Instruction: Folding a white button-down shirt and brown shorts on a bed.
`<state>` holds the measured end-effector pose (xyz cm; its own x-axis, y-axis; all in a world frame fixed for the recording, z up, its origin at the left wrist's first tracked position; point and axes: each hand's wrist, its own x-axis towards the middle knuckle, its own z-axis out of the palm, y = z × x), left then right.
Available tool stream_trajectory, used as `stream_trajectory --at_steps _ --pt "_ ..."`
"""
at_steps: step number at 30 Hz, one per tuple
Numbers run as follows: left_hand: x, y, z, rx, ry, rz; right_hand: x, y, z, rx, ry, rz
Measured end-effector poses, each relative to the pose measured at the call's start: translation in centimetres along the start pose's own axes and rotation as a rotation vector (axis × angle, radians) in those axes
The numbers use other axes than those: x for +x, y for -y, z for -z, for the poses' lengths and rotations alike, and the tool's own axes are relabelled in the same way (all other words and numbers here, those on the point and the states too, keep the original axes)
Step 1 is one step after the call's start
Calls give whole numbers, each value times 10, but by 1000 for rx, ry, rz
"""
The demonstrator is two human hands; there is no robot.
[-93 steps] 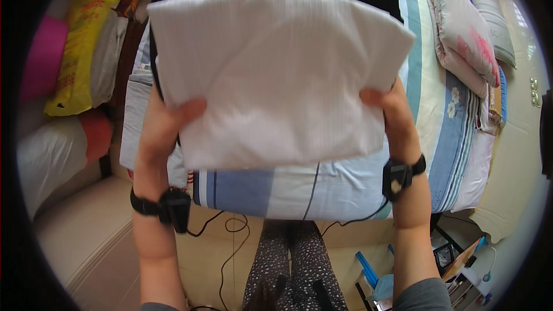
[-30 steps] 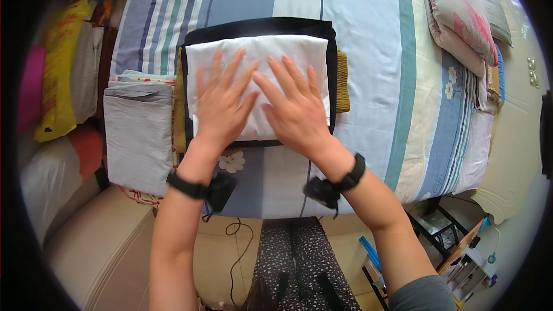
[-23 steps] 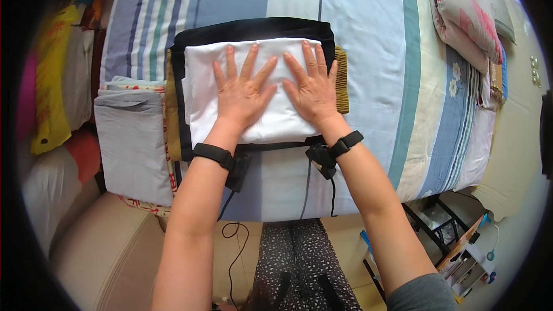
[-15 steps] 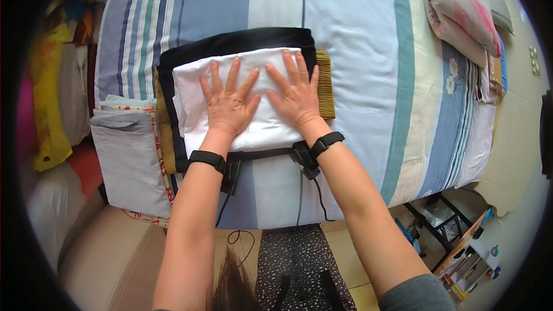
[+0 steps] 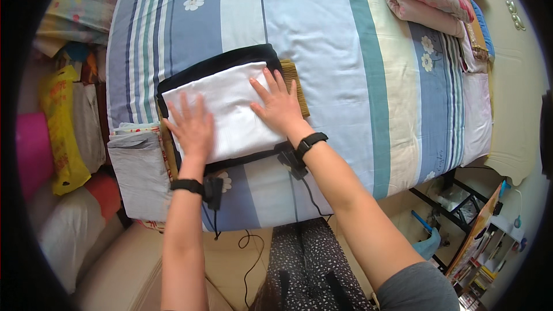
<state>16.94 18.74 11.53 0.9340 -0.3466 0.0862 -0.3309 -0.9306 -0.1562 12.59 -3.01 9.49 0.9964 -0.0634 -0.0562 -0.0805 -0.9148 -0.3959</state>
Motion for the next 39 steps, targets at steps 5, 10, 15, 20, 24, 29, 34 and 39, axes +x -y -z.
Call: stream_trajectory --at_steps 5,10,15,20,24,29,34,39 --pt "-37 -57 7 -274 180 -236 -29 30 3 -58 -133 29" --pt "-32 -78 -6 -203 174 -212 -40 -3 -26 -42 -146 45" --pt "-3 -26 -23 -188 -90 -256 -43 -10 -38 6 -93 48" --pt "26 36 -85 -12 -101 -119 -36 -3 -45 93 -190 72" --pt "37 33 -70 -24 -110 -189 -33 -6 -36 210 -256 69" --pt "-29 -34 -31 -253 -150 -258 -78 -39 -21 266 -285 -59" --pt "-189 -167 7 -436 403 -715 -302 -159 7 -84 -117 -510" --pt "-269 -169 19 -436 628 -612 -552 -151 28 -81 616 -861"
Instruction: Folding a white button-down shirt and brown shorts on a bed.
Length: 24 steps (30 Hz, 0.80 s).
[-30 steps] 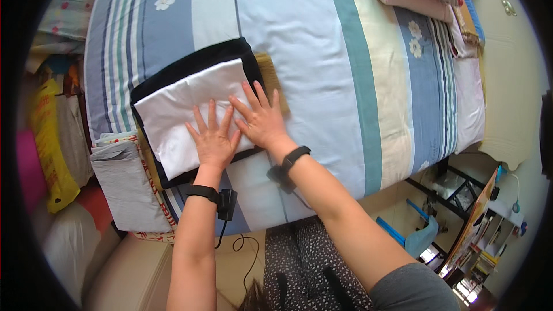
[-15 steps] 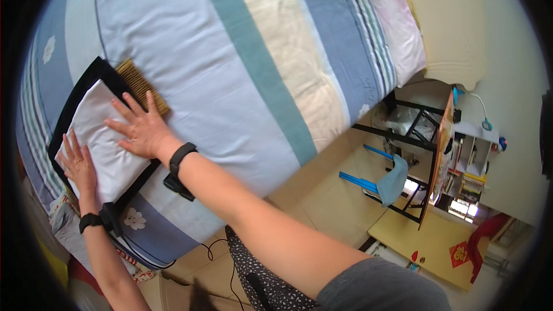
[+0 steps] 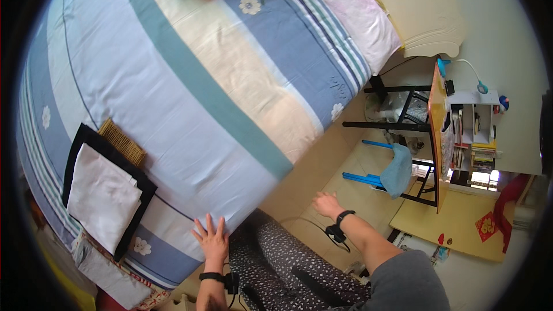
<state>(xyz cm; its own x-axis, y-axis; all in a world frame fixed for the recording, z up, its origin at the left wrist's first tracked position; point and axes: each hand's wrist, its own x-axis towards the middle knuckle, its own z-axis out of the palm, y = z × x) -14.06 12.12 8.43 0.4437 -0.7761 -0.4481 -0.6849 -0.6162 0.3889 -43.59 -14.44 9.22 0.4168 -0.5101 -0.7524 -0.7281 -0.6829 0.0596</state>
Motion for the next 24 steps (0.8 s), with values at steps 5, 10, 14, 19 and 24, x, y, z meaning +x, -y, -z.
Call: stream_trajectory --at_steps 5,10,14,19,24 --pt "4 4 23 165 91 -247 85 10 99 383 -897 54" --pt "31 -51 -2 137 127 -247 201 84 220 244 -923 327" --pt "20 -23 -56 348 61 -248 235 66 221 89 -838 249" --pt "26 -39 -36 375 154 -226 133 -9 81 461 -1020 -28" --pt "19 -37 -4 447 320 -199 -137 -29 -101 552 558 -432"
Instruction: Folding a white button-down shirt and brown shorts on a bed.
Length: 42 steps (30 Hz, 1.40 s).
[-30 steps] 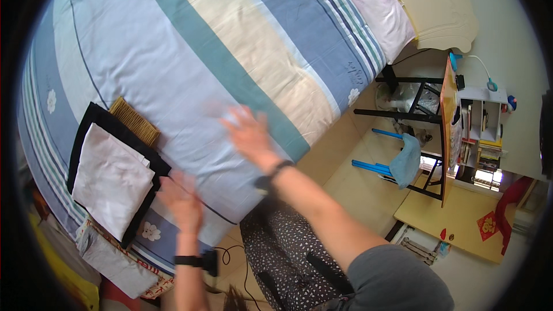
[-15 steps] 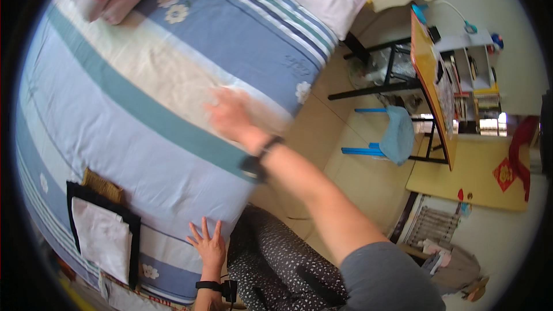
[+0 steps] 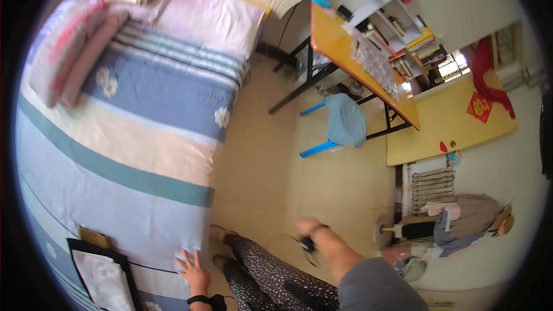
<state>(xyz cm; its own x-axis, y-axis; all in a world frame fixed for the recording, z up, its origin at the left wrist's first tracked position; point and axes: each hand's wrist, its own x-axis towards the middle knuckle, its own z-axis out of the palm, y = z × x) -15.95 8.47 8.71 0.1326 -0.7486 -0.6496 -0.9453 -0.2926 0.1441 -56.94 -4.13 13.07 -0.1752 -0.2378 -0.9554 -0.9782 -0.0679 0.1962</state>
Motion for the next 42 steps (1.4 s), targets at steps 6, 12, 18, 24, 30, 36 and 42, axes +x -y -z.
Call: stream_trajectory --at_steps 6,12,18,24,30,36,42 --pt "-115 -10 36 -1094 321 -74 -164 -188 -228 356 -192 -126" --pt "-195 63 26 -805 256 28 -229 -177 -252 678 -340 -187" --pt "-200 74 66 -654 298 -16 -213 -167 -270 1085 -526 -201" --pt "-157 46 95 -556 336 -138 -194 -213 -288 1364 -850 -88" --pt "-94 -102 128 -744 309 44 -148 -294 -322 1562 -905 -221" --pt "-29 -294 146 -1 372 -894 -89 -396 -317 1928 -1132 -417" --pt "-88 -577 242 -1022 549 -505 -168 -471 -149 1695 -1638 -272"
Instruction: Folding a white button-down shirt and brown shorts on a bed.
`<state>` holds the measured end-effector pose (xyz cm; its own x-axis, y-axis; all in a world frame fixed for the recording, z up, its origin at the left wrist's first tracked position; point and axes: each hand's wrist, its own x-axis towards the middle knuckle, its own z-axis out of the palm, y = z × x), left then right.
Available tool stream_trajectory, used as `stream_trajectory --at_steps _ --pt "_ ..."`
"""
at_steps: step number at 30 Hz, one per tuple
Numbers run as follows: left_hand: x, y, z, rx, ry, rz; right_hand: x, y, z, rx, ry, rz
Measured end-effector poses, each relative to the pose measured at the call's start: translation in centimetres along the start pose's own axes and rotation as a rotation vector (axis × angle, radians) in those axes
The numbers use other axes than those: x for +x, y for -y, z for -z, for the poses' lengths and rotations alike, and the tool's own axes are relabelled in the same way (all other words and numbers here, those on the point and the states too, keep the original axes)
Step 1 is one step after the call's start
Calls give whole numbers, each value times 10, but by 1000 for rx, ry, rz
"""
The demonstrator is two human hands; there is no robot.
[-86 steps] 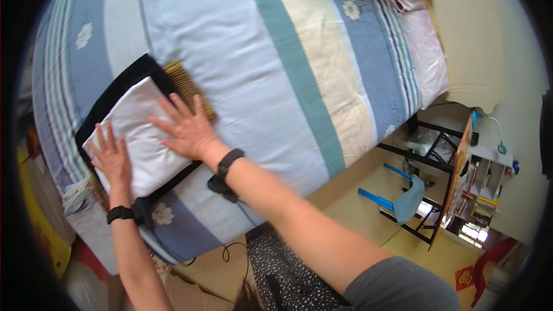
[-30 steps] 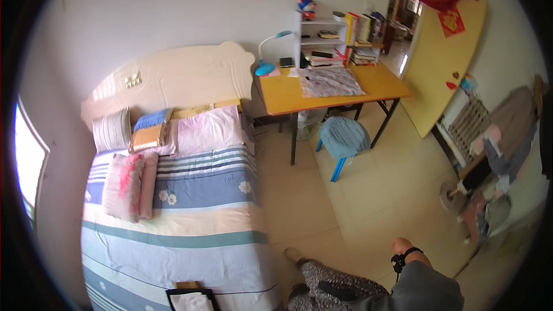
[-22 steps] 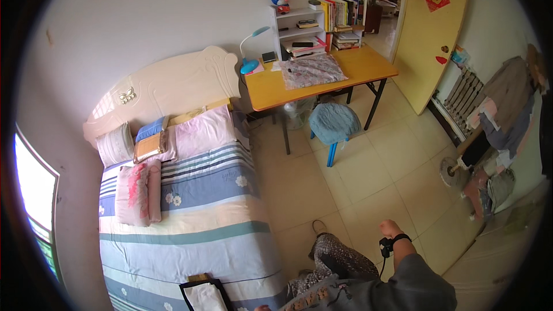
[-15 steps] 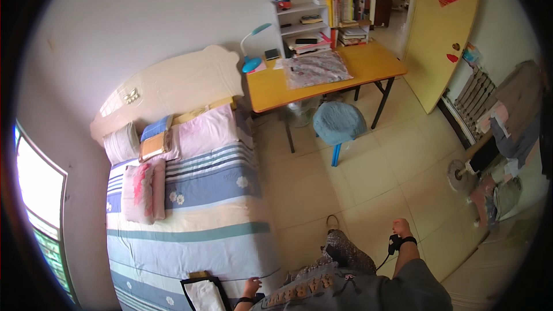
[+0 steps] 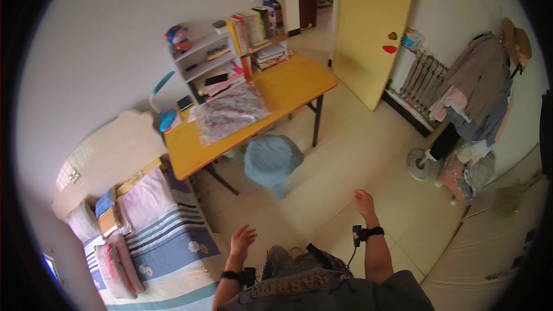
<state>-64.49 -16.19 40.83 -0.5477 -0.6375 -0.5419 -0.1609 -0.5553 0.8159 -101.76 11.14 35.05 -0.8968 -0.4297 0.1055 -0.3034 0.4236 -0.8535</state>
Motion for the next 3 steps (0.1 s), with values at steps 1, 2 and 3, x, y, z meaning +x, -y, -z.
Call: stream_trajectory --at_steps 1,2,3 --pt "24 -18 -22 -5 31 12 14 9 4 19 3 -33" --pt "51 -32 -44 -49 163 60 25 10 9 52 -11 -109" --pt "78 -41 -62 -95 290 104 38 7 13 91 -22 -180"
